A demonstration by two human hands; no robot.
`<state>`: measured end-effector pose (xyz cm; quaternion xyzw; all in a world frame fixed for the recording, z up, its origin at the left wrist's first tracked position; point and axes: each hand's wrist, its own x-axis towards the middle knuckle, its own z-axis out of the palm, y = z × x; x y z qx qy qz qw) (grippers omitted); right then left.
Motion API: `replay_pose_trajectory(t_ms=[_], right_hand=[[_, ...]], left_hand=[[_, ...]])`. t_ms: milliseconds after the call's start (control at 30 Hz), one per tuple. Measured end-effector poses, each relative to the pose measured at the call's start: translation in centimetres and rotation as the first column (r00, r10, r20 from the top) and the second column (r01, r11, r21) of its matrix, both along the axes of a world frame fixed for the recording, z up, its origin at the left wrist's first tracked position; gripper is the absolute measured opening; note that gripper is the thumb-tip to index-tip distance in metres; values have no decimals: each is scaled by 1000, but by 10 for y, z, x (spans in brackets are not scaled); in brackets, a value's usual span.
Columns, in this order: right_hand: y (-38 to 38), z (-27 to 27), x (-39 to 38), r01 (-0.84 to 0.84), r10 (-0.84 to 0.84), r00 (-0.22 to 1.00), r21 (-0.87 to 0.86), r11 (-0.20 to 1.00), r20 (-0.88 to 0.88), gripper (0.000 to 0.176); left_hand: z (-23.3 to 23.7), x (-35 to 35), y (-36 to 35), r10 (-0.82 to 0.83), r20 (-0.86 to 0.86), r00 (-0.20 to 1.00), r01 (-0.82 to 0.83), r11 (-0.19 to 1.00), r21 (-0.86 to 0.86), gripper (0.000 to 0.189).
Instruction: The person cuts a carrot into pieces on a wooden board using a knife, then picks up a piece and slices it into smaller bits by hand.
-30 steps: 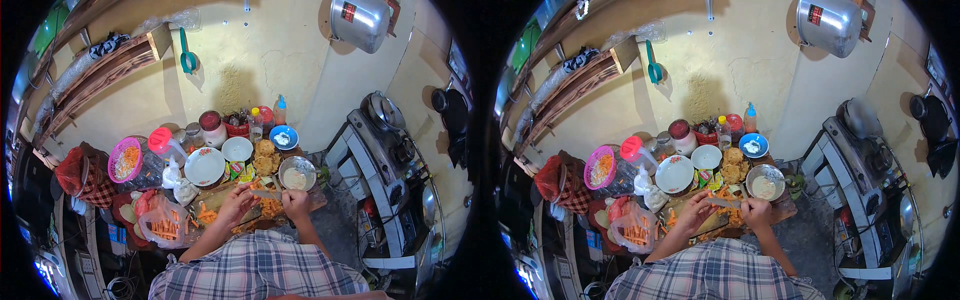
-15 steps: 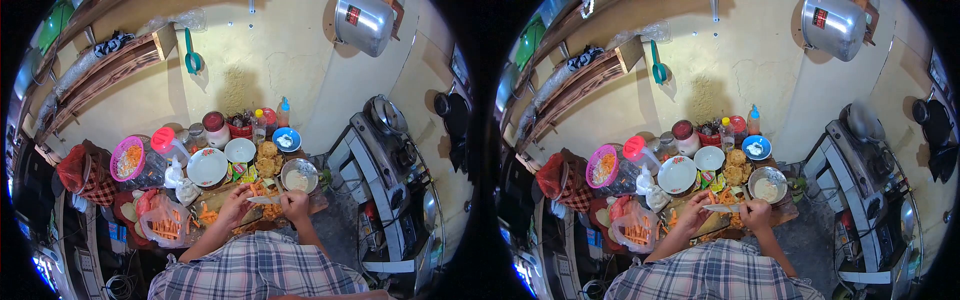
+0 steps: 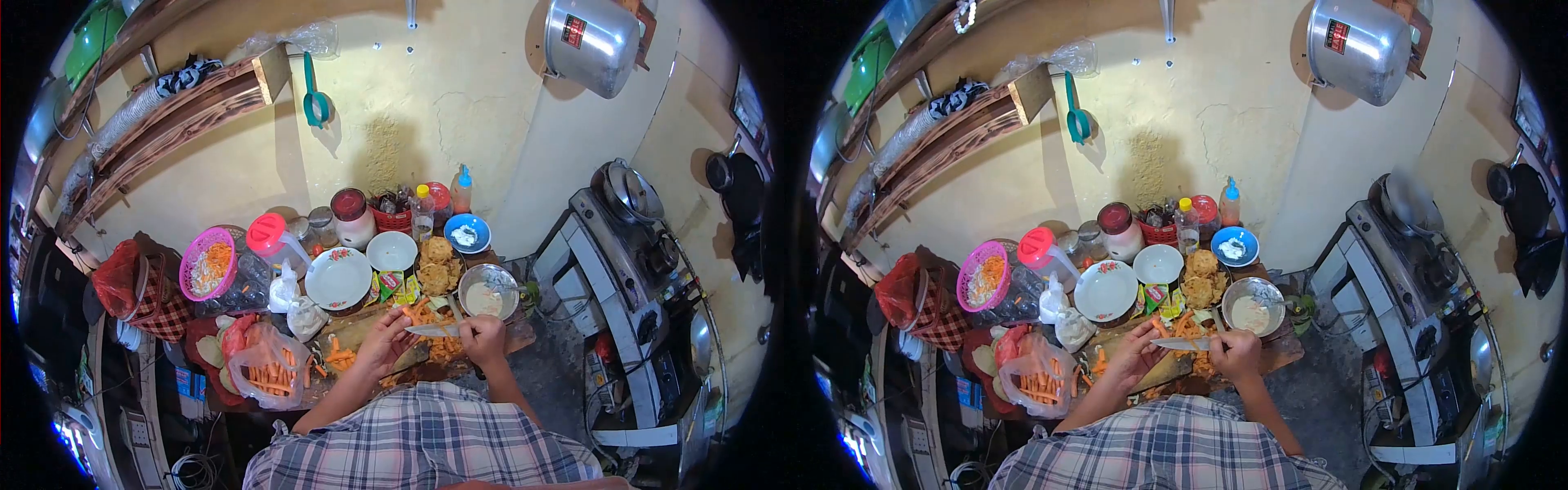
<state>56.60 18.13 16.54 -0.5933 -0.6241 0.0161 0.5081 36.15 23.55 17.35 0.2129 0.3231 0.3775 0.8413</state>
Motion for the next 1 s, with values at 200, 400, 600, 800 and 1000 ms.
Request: replay_pose_trajectory(t_ms=[200,400,600,800,1000], right_hand=[[-1,1,-2,-3,3,1000,-25,1000,8,24],[0,-2,-3,-5,4,1000,-26,1000,-31,22],[2,-5,-4,-3,2,999,-27,1000,-43,23],[2,-7,-2,-12,8,999,-73,997,-54,23],[2,-6,-6,-16,7,997,-109,994,-77,25]], left_hand=[[2,-4,1,19,-22,1000,-19,1000,16,23],[-6,-3,1,20,-5,1000,-20,1000,22,20],[2,-10,4,60,-11,998,-59,997,56,20],[-10,-11,6,22,84,996,-31,994,102,19],[-6,-17,6,42,43,998,-47,994,103,21]])
